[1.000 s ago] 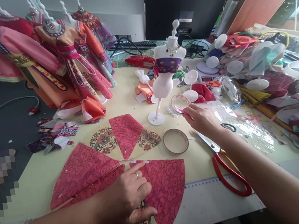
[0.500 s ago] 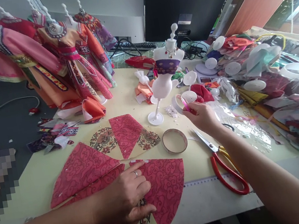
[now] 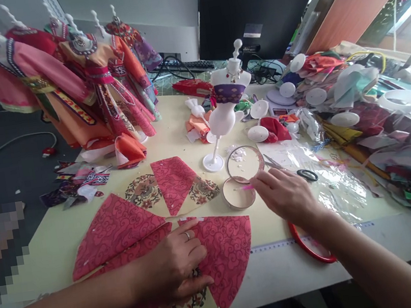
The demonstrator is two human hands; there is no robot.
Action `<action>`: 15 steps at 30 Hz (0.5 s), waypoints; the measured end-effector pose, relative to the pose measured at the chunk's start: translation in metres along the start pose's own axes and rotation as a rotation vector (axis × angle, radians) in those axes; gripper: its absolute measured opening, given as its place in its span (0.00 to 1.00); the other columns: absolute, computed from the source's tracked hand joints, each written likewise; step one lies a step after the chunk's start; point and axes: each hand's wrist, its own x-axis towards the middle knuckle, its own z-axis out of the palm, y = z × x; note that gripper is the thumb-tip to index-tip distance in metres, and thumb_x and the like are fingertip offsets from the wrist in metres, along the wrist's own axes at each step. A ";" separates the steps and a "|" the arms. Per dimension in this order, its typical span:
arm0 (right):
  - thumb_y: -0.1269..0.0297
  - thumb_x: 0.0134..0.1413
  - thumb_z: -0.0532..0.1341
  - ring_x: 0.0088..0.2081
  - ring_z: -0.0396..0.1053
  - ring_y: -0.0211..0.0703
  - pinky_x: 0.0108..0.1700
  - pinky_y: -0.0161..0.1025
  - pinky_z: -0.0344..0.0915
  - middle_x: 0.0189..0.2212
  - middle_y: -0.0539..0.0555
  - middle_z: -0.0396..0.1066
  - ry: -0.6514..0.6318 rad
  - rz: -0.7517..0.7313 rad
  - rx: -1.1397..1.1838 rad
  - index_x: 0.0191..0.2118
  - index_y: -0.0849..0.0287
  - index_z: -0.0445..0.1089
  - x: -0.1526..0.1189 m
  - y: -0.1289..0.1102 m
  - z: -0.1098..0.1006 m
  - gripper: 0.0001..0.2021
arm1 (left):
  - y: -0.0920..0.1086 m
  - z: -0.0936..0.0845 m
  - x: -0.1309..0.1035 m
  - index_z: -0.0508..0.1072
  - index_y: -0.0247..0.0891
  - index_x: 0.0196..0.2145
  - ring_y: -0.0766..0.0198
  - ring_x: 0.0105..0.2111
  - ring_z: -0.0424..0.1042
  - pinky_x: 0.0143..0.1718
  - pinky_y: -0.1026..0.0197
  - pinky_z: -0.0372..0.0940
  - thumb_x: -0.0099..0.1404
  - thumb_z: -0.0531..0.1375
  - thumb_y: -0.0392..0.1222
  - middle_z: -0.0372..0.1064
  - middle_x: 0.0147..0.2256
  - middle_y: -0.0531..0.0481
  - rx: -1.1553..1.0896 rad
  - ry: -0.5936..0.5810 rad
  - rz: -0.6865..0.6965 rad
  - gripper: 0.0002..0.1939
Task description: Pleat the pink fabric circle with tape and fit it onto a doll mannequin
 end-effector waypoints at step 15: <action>0.76 0.58 0.49 0.26 0.58 0.36 0.25 0.36 0.53 0.25 0.51 0.65 0.013 -0.183 0.435 0.29 0.60 0.66 0.088 -0.093 -0.017 0.12 | 0.001 -0.005 0.001 0.67 0.37 0.24 0.62 0.22 0.66 0.39 0.53 0.66 0.61 0.55 0.56 0.67 0.20 0.52 0.013 -0.082 -0.037 0.19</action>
